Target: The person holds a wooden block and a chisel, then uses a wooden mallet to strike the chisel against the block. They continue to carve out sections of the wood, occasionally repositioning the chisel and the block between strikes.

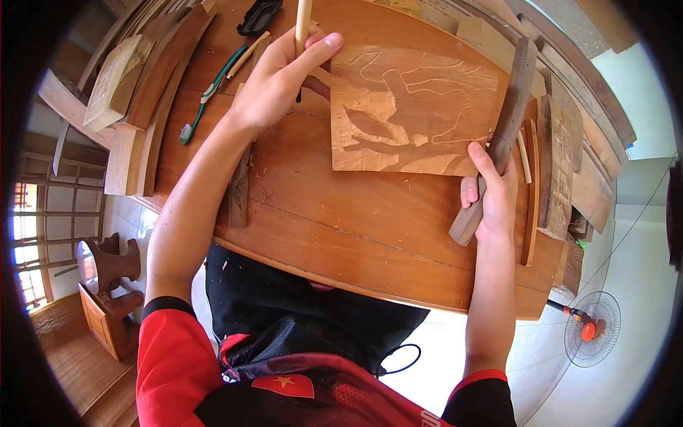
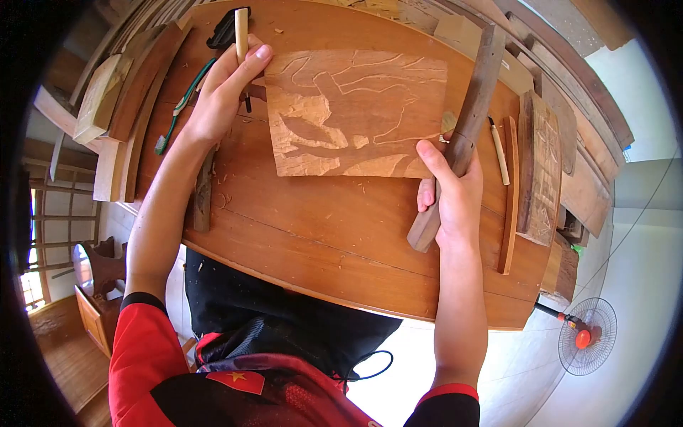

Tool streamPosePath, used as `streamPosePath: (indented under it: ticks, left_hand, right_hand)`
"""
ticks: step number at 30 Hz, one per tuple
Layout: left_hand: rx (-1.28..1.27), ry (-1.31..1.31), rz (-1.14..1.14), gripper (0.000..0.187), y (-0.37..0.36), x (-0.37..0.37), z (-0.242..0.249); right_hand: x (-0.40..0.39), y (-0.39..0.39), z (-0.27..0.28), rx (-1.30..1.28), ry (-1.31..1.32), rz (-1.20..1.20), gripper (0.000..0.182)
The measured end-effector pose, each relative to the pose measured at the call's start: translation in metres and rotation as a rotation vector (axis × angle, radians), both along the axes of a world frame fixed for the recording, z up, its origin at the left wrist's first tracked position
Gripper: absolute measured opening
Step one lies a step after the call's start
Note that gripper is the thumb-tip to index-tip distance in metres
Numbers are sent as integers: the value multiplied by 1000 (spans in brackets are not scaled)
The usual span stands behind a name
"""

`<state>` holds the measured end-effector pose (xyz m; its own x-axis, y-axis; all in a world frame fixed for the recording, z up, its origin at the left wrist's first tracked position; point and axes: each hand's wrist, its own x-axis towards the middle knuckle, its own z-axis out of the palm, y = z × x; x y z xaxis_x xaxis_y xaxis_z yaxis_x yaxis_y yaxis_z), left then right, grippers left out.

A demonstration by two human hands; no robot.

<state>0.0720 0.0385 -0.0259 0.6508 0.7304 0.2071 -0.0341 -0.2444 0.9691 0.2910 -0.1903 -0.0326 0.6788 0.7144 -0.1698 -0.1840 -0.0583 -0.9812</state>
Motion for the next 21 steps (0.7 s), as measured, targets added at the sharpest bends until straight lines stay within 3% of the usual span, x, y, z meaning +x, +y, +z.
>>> streamPosePath:
  ticks: [21]
  left_hand:
    - [29,19,-5,37,4,-3,-4]
  right_hand:
    - [-1,-1,-1,-12,16,9,52]
